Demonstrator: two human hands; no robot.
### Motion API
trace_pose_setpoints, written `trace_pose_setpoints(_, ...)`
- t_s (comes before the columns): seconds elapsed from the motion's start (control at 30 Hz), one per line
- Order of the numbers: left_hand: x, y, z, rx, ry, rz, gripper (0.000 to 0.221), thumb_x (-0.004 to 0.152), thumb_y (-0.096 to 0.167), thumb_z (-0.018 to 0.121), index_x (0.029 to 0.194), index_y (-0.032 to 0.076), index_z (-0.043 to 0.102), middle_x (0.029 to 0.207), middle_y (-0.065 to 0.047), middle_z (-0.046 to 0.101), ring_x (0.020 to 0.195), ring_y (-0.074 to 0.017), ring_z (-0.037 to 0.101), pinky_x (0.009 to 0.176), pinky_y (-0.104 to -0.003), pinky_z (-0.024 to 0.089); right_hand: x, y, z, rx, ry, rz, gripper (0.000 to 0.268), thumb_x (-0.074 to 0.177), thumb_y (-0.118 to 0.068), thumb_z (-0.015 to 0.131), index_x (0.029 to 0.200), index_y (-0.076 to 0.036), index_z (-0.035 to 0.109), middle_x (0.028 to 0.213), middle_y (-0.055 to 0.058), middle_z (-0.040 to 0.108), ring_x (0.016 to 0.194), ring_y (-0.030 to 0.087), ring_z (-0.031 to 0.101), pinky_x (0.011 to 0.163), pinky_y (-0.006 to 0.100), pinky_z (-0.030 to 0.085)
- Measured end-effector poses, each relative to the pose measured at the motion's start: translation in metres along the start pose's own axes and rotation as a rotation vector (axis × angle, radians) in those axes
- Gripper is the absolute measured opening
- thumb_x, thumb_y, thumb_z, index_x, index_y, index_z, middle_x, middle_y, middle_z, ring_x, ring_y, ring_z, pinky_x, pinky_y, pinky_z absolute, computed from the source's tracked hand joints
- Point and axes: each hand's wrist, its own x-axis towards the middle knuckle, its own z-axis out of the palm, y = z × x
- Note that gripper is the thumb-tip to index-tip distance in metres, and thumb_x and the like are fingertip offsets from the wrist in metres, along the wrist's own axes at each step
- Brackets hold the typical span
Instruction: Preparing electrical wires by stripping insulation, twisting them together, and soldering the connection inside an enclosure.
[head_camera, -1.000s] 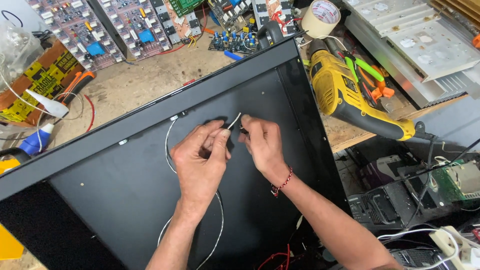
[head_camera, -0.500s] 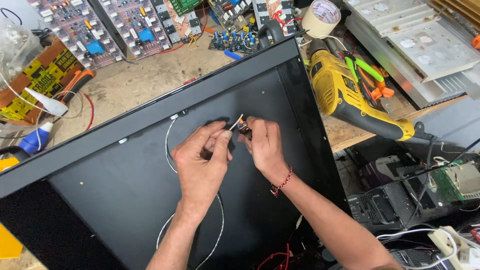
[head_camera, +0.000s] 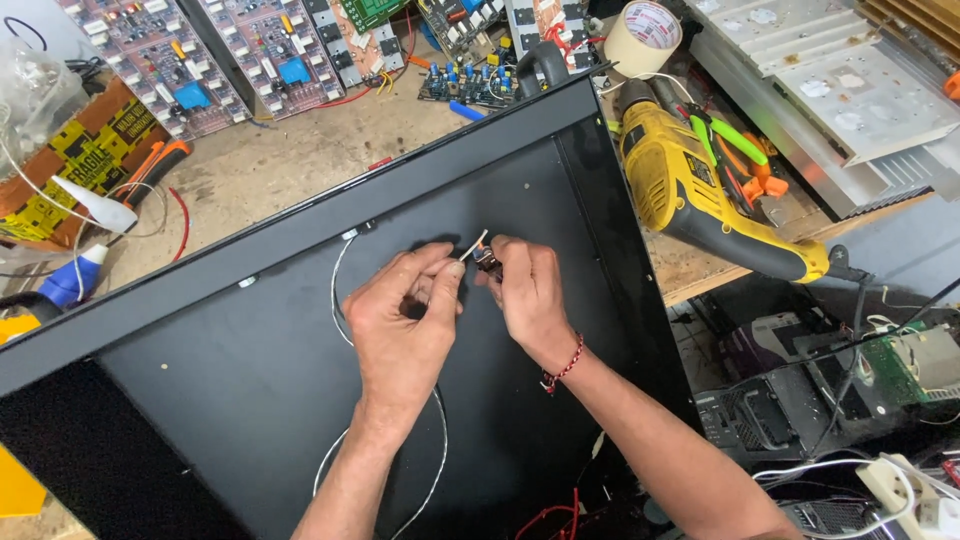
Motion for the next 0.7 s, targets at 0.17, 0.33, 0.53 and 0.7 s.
trace_pose_setpoints(0.17,0.001,0.004,0.001,0.024,0.007,-0.006,0.018,0.086,-0.009,0.073,0.102,-0.002,0.077,0.072,-0.011,0.074,0.052,-0.0135,0.068,0.048,-0.026,0.054,-0.001,-0.009,0.0,0.004,-0.008,0.003,0.051,0.099,-0.015,0.034,0.058,-0.001,0.06,0.043,0.007,0.039,0.039,0.015,0.038,0.041,0.027,0.039)
trace_pose_setpoints(0.33,0.003,0.006,0.0,0.042,0.012,-0.003,0.019,0.084,-0.01,0.074,0.1,-0.001,0.078,0.072,-0.011,0.074,0.053,-0.0144,0.069,0.048,-0.027,0.054,-0.002,-0.011,0.001,-0.005,-0.007,0.003,0.05,0.099,-0.014,0.034,0.059,0.0,0.061,0.043,0.007,0.039,0.04,0.015,0.038,0.042,0.027,0.039)
trace_pose_setpoints(0.53,0.002,0.005,-0.002,0.049,0.018,-0.015,0.021,0.083,-0.009,0.074,0.1,0.001,0.078,0.072,-0.009,0.074,0.055,-0.0137,0.069,0.051,-0.027,0.056,-0.003,-0.015,0.002,-0.023,-0.019,-0.004,0.051,0.099,-0.014,0.033,0.059,-0.001,0.062,0.042,0.006,0.039,0.039,0.015,0.039,0.041,0.027,0.039)
trace_pose_setpoints(0.7,0.002,0.006,-0.004,0.061,0.023,-0.032,0.021,0.083,-0.008,0.075,0.1,0.004,0.079,0.073,-0.008,0.075,0.057,-0.0123,0.067,0.053,-0.027,0.057,-0.004,-0.019,0.002,-0.001,0.003,0.05,0.05,0.098,-0.015,0.034,0.062,0.001,0.065,0.044,0.005,0.036,0.04,0.015,0.037,0.042,0.027,0.038)
